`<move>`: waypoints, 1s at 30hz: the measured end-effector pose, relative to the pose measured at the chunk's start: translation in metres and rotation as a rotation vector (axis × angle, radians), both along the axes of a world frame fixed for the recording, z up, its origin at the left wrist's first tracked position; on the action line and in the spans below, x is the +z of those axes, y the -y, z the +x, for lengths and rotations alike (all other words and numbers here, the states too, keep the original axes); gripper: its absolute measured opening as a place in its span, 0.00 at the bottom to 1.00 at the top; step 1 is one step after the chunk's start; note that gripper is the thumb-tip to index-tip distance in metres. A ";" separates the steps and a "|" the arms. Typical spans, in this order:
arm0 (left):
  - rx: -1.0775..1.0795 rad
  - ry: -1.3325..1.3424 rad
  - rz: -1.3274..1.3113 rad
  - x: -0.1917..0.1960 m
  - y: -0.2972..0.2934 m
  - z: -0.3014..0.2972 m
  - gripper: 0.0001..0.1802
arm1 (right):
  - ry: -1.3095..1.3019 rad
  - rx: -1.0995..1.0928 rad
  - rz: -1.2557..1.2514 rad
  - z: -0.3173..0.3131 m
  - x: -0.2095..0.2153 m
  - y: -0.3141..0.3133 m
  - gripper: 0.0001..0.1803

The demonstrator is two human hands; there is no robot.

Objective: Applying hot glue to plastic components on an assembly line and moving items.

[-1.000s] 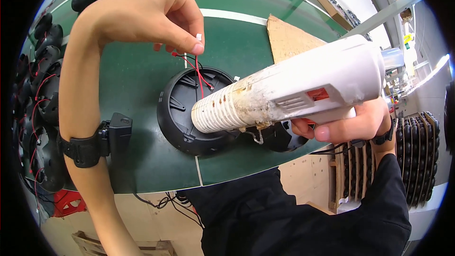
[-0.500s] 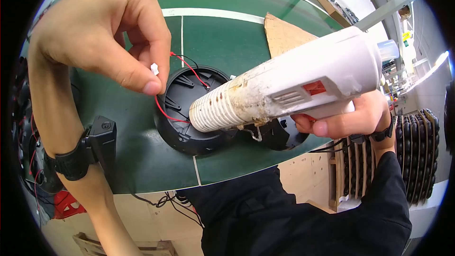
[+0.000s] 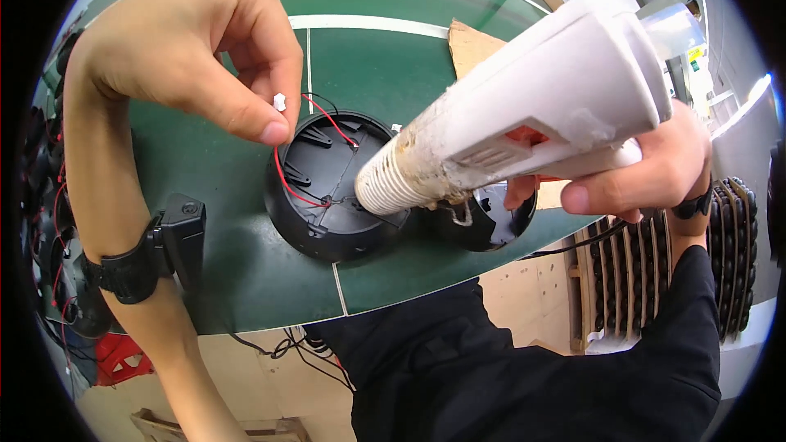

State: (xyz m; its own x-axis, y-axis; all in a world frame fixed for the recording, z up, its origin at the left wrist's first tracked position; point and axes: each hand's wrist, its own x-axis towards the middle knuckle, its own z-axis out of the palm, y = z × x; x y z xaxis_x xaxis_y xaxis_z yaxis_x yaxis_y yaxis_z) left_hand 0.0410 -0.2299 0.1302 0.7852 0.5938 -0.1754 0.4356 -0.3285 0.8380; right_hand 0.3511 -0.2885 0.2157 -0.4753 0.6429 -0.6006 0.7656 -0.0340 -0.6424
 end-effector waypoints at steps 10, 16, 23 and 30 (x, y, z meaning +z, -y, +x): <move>0.120 -0.169 0.144 0.017 0.016 0.005 0.17 | -0.463 0.078 0.625 0.091 -0.041 0.047 0.17; 0.657 0.044 0.350 0.007 0.105 -0.003 0.53 | 0.134 -0.102 1.033 0.205 -0.109 0.020 0.21; 0.962 0.778 0.429 -0.135 0.133 0.048 0.67 | 0.299 -0.279 1.136 0.246 -0.208 -0.033 0.26; 1.100 0.500 0.459 -0.155 0.153 0.100 0.79 | 0.119 -0.118 1.324 0.179 -0.188 0.029 0.33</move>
